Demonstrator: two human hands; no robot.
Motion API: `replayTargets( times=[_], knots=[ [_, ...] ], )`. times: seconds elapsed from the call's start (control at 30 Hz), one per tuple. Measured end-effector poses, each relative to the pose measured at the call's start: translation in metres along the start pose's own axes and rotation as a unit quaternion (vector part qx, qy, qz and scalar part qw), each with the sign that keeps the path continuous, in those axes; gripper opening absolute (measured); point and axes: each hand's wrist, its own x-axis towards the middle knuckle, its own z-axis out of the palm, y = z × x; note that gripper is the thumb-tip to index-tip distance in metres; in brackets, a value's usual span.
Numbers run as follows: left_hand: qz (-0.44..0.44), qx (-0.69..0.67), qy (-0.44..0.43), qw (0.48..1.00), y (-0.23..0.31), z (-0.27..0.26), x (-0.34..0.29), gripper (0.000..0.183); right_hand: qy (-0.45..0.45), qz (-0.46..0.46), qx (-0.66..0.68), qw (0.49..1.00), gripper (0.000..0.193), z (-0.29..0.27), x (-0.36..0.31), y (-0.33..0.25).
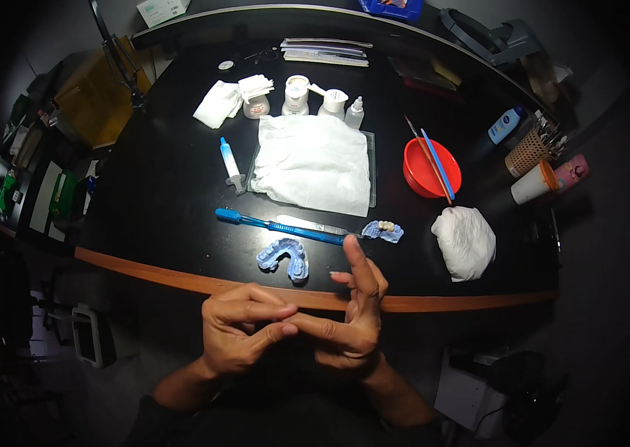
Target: The person handles a blue dental retainer and a white dental model, separating them and then using a metal dental tool to adjust or clean the retainer. The person repeatedly inspects the retainer and model, rotating them in hand and using the tool on specific areas of the retainer.
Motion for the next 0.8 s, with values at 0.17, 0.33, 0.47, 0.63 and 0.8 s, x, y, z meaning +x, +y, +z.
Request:
replayTargets(
  times=[0.17, 0.33, 0.47, 0.63, 0.8],
  knots=[
    [0.18, -0.02, 0.061, 0.982, 0.006, 0.0, -0.003, 0.022, 0.014, 0.082, 0.212, 0.974, 0.016, -0.014, 0.015, -0.041],
    [0.129, -0.088, 0.141, 0.978, 0.016, -0.01, -0.008, 0.03, -0.143, 0.044, 0.644, 0.75, 0.04, -0.017, 0.074, -0.087],
    [0.076, -0.072, 0.109, 0.989, 0.014, -0.008, -0.008, 0.024, -0.003, 0.147, 0.758, 0.636, 0.073, -0.015, 0.07, -0.153],
    [-0.018, -0.009, 0.07, 0.997, -0.003, -0.024, -0.03, 0.011, 0.004, 0.167, 0.804, 0.571, 0.064, 0.003, 0.048, -0.132],
    [-0.047, 0.026, 0.084, 0.995, -0.014, -0.03, -0.031, 0.012, -0.022, 0.149, 0.85, 0.505, 0.039, 0.004, 0.033, -0.096]
  ],
)
